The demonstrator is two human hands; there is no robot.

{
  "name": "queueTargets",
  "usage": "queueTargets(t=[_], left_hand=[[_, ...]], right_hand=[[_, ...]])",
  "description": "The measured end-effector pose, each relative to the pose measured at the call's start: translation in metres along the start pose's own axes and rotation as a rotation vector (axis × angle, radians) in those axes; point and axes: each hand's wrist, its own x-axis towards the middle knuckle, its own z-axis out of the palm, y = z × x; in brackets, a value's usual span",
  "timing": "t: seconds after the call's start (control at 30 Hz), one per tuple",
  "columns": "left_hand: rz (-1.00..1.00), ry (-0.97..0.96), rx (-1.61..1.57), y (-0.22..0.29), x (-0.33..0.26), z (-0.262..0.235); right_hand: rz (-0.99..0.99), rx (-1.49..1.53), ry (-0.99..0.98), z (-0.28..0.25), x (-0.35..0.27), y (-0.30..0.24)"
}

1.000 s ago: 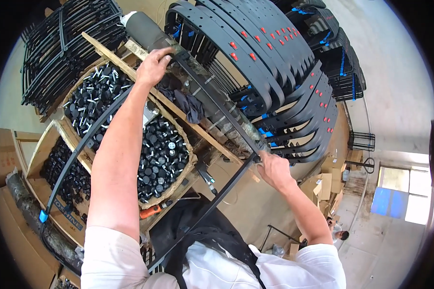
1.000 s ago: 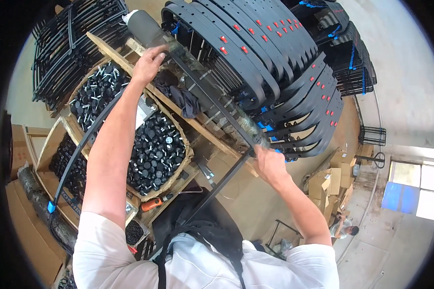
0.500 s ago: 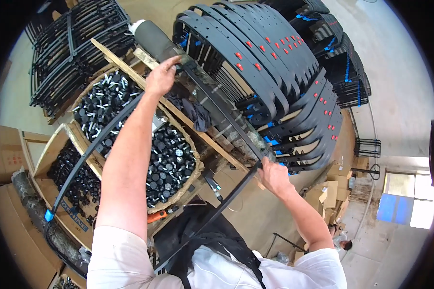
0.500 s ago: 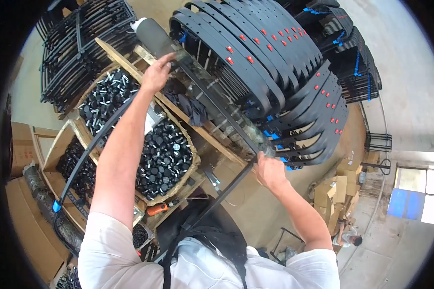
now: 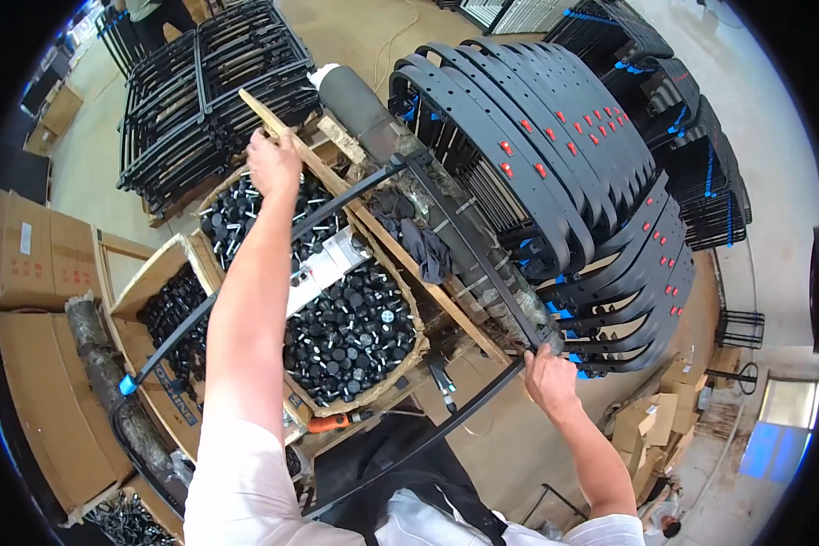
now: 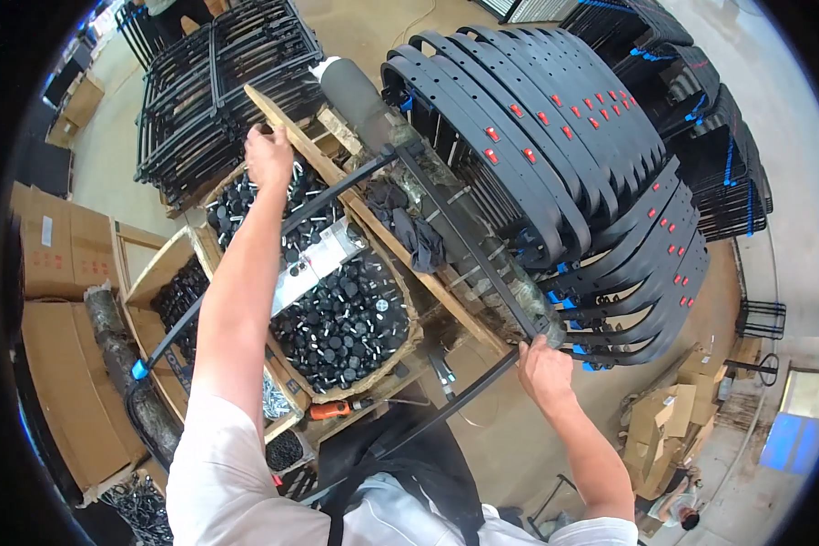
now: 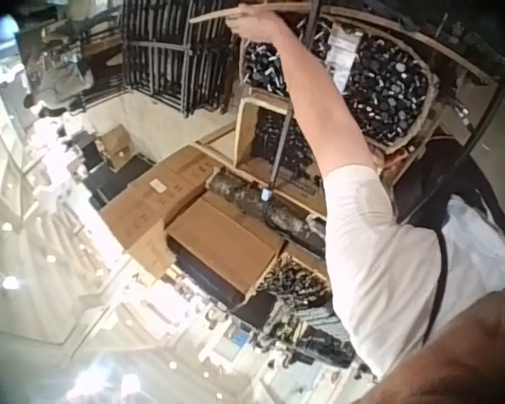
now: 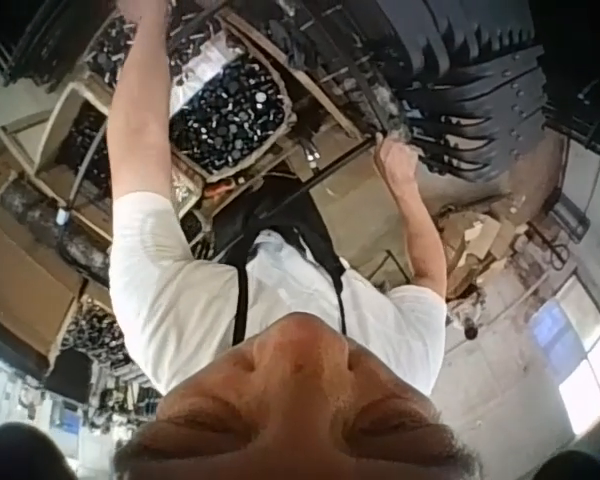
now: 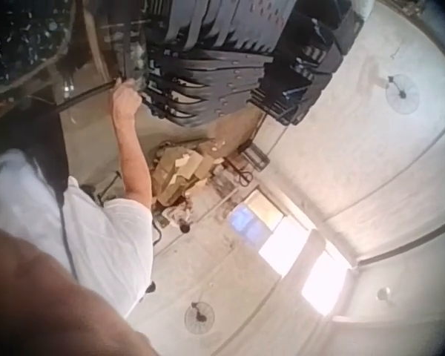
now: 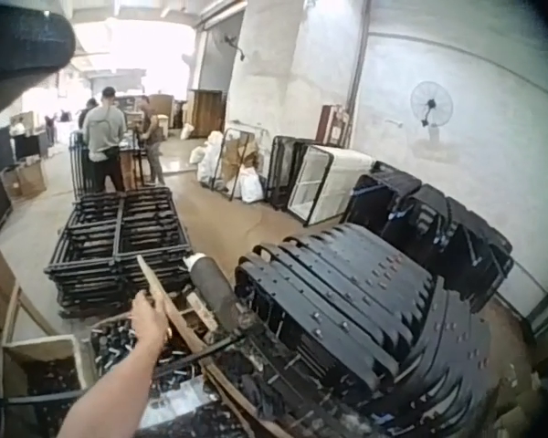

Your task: Assembling treadmill console components by connecting wires and using an electric screwdriver to secure plastic housings.

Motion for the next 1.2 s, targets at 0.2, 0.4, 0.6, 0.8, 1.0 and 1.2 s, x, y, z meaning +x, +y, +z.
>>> queueTargets(t=[0.2,0.4,0.6,0.8,1.0,1.2], left_hand=[[0.671,-0.355,-0.064,0.086,-0.084,0.020],[0.617,-0.528,0.102,0.071,-0.059,0.008],[0.466,-0.511,0.104,0.052,-0.043,-0.005],[0.697,-0.700,0.216,0.101,-0.108,0.031],[1.052,-0.710,0.138,0.070,-0.080,0.032],[0.585,-0.775,0.075,0.061,-0.069,0.000]], right_hand=[[0.028,-0.022,-0.008,0.009,-0.006,0.014],[0.025,-0.003,0.000,0.013,-0.007,0.022],[0.003,0.026,-0.029,0.003,-0.001,0.014],[-0.034,-0.014,-0.039,-0.013,-0.009,0.017],[-0.050,0.039,0.003,-0.001,-0.006,0.010],[0.050,0.061,-0.046,-0.008,-0.007,0.018]])
